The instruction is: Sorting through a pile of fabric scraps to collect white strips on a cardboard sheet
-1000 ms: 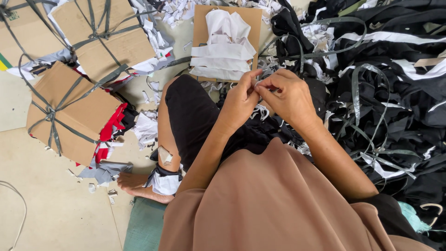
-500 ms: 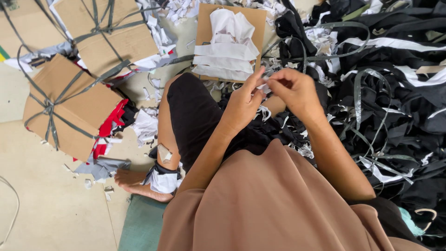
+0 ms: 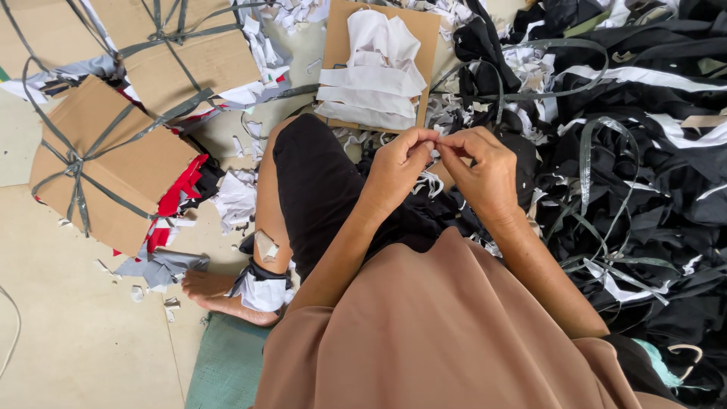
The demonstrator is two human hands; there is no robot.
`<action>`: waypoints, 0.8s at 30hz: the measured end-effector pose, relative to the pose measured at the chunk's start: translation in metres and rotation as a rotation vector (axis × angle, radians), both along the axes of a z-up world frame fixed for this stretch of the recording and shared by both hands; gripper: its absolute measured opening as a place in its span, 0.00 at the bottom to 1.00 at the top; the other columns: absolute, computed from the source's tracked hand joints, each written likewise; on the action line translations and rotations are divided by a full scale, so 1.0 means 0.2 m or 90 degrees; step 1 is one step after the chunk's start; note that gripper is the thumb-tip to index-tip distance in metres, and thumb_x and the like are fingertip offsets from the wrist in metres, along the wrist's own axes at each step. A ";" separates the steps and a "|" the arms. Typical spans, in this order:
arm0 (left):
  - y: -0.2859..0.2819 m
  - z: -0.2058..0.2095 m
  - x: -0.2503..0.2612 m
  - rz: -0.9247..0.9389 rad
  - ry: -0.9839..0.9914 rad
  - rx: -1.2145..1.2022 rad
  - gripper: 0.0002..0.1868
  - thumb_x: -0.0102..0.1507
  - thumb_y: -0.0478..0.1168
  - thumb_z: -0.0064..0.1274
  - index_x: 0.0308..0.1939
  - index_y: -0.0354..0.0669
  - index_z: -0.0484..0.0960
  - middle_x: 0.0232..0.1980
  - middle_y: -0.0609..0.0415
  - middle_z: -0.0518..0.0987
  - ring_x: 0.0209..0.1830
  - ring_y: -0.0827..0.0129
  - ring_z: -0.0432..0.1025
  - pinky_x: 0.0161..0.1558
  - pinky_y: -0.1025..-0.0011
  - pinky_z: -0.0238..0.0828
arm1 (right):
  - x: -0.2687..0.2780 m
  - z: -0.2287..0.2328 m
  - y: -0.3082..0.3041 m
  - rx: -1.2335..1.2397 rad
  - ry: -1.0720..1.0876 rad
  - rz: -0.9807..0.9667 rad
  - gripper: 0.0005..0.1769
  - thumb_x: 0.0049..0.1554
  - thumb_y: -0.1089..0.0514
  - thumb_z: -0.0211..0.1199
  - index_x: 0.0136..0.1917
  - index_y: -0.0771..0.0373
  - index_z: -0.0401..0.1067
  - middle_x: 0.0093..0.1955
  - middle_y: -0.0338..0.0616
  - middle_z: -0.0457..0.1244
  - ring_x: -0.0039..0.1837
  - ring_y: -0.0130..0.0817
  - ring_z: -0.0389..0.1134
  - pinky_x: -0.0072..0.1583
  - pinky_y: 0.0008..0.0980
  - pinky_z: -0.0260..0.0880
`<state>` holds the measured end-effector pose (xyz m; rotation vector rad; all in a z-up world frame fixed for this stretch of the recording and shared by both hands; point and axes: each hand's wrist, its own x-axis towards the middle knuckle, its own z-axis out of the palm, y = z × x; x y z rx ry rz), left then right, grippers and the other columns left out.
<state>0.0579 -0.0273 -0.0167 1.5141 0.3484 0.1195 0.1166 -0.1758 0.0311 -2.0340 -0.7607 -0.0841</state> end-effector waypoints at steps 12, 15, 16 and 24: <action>-0.02 -0.02 0.01 0.050 0.044 0.058 0.09 0.64 0.36 0.55 0.47 0.45 0.86 0.44 0.49 0.84 0.43 0.64 0.81 0.42 0.70 0.80 | 0.01 -0.04 0.05 0.012 0.254 -0.078 0.03 0.58 0.62 0.72 0.47 0.60 0.82 0.37 0.44 0.70 0.43 0.23 0.71 0.44 0.26 0.74; -0.02 -0.06 0.01 0.058 0.051 0.061 0.10 0.64 0.36 0.53 0.48 0.42 0.85 0.44 0.45 0.84 0.44 0.60 0.81 0.42 0.66 0.80 | 0.02 -0.05 0.06 -0.063 0.137 -0.053 0.02 0.56 0.63 0.73 0.45 0.62 0.81 0.36 0.48 0.69 0.41 0.38 0.73 0.43 0.31 0.75; -0.02 -0.04 0.01 0.058 0.050 0.060 0.10 0.64 0.36 0.53 0.48 0.42 0.85 0.44 0.45 0.84 0.44 0.60 0.81 0.42 0.66 0.80 | 0.04 -0.09 0.05 -0.064 0.136 -0.054 0.02 0.56 0.63 0.73 0.45 0.62 0.81 0.36 0.48 0.69 0.41 0.38 0.73 0.43 0.31 0.75; 0.02 -0.06 0.02 0.033 0.070 0.072 0.09 0.66 0.41 0.49 0.46 0.45 0.80 0.37 0.46 0.81 0.39 0.56 0.81 0.39 0.61 0.78 | 0.07 -0.18 0.06 0.045 0.335 0.064 0.03 0.65 0.64 0.61 0.51 0.63 0.75 0.37 0.42 0.68 0.44 0.26 0.69 0.48 0.29 0.73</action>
